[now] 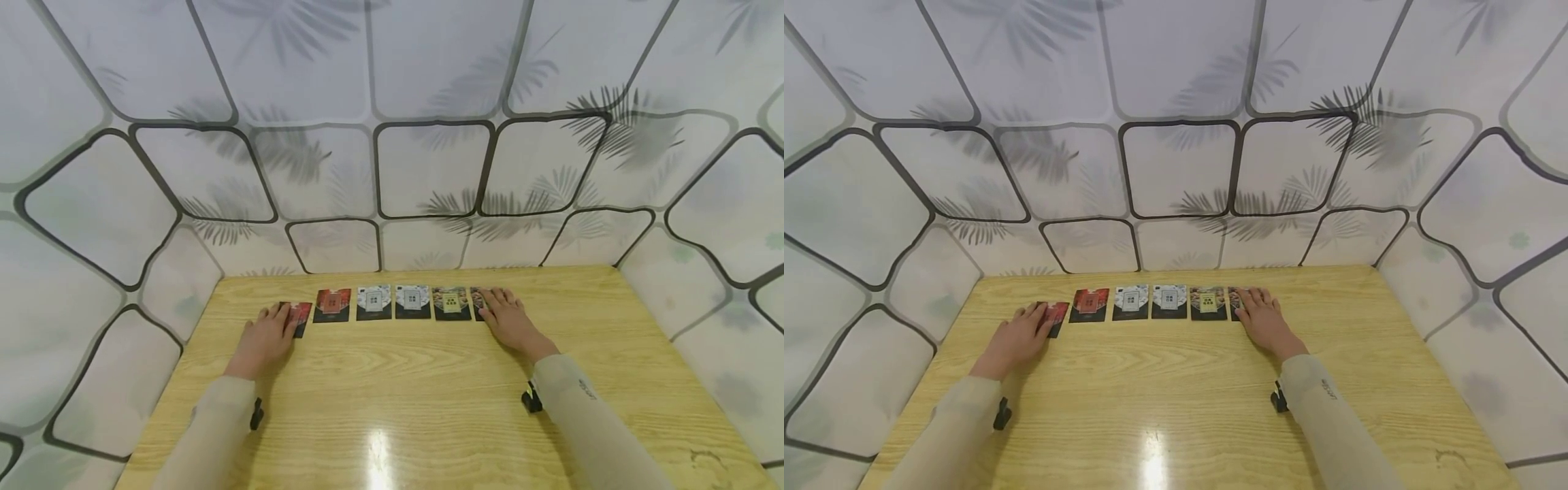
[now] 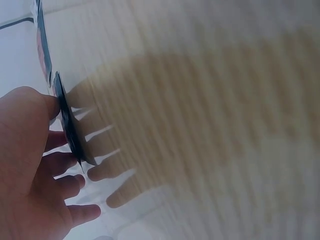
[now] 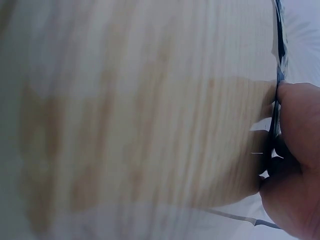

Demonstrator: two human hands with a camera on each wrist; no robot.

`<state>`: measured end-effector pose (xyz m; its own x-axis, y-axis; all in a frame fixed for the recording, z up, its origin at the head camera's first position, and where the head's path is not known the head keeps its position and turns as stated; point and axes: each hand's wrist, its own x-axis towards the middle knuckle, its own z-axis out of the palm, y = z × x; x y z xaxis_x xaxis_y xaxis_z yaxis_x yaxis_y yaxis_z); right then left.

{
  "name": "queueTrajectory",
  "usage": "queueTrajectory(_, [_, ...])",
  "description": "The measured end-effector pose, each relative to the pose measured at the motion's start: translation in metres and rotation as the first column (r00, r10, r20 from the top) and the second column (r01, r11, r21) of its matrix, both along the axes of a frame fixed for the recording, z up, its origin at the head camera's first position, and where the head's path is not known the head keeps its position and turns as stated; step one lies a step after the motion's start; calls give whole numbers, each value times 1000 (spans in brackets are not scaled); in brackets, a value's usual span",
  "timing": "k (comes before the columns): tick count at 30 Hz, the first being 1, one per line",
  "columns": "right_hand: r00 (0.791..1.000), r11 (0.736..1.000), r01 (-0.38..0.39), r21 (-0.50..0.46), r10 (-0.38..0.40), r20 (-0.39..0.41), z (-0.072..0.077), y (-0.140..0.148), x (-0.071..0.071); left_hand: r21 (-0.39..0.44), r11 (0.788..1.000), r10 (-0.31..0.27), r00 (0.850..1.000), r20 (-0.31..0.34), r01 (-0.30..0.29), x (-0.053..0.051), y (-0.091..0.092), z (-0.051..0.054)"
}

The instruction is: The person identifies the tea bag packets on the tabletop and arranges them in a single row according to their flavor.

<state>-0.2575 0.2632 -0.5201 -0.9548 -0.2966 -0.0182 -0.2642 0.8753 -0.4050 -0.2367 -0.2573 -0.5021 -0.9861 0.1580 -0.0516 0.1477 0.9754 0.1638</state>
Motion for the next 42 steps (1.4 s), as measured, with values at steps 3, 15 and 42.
queueTrajectory(3, [1000,1000,-2,-1,2,-3,0,0,0,0,1000,11,1000,22,-11,-4,1,2])
queueTrajectory(15, [1000,1000,-3,9,3,-2,-1,0,0,0,998,60,995,79,-60,-14,7,6])
queueTrajectory(42, [1000,999,-11,32,11,-8,4,0,-5,60,996,65,992,110,-72,-19,5,12])
